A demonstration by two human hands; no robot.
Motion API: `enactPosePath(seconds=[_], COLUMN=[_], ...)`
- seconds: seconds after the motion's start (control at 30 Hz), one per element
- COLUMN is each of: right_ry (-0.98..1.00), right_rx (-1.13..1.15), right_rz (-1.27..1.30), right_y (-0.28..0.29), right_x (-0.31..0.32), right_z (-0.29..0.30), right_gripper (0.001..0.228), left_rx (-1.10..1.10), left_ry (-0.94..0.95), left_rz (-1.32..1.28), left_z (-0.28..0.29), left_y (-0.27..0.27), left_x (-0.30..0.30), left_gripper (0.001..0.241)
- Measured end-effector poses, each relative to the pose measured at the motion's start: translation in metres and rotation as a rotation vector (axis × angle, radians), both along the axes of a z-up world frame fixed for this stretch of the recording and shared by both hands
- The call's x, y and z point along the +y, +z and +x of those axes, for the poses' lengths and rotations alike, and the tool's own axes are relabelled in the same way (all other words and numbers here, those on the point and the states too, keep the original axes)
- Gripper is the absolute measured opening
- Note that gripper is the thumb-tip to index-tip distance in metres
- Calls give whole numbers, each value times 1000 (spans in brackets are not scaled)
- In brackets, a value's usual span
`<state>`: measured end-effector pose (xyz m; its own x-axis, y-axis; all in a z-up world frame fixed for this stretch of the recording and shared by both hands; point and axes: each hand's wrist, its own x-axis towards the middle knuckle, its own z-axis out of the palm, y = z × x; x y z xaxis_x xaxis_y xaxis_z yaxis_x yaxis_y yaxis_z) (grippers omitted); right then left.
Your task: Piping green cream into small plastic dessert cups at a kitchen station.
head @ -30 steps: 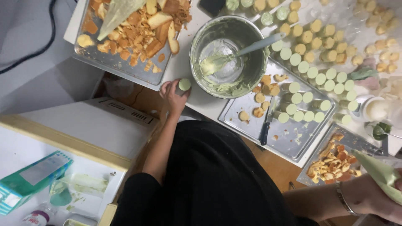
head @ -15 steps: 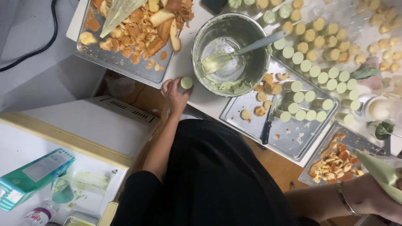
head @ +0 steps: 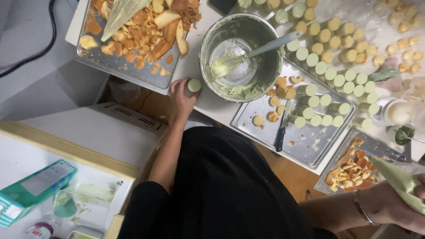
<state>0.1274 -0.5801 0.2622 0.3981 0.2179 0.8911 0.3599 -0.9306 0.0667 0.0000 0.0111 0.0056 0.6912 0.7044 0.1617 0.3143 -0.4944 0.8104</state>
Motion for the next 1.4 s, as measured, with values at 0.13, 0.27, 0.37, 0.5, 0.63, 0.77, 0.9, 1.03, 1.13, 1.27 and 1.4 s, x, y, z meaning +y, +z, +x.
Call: enactPosePath(seconds=[0.13, 0.27, 0.37, 0.5, 0.63, 0.77, 0.9, 1.03, 1.13, 1.27, 1.4], right_ry=[299, 235, 674, 932, 863, 940, 1032, 993, 1053, 402, 993], right_rx=[326, 407, 323, 188, 304, 319, 250, 262, 257, 363, 334], right_rz=[678, 545, 949, 1413, 1068, 1159, 1480, 1359, 1371, 680, 1200], right_y=[-13, -21, -8, 16, 0, -7, -13, -2, -3, 13, 3], right_x=[-14, -30, -5, 47, 12, 5, -20, 7, 11, 33, 8], right_z=[-1, 2, 2, 1, 12, 18, 20, 23, 26, 21, 23], right_gripper=[35, 31, 47, 57, 54, 59, 44, 50, 44, 36, 32], left_rx=[2, -19, 59, -20, 11, 46, -32, 35, 17, 17, -41], left_ry=[66, 65, 91, 136, 125, 139, 174, 147, 151, 173, 195], left_rz=[89, 133, 118, 129, 129, 126, 138, 124, 139, 113, 131], left_z=[9, 6, 7, 10, 6, 6, 5, 5, 10, 12, 17], left_y=[-4, -10, 0, 6, -1, 0, -2, 2, 3, 1, 41], left_x=[-2, -1, -2, -5, -6, -2, -5, -5, -2, -7, -3], left_gripper=[60, 55, 53, 54, 55, 55, 55, 52, 53, 54, 57])
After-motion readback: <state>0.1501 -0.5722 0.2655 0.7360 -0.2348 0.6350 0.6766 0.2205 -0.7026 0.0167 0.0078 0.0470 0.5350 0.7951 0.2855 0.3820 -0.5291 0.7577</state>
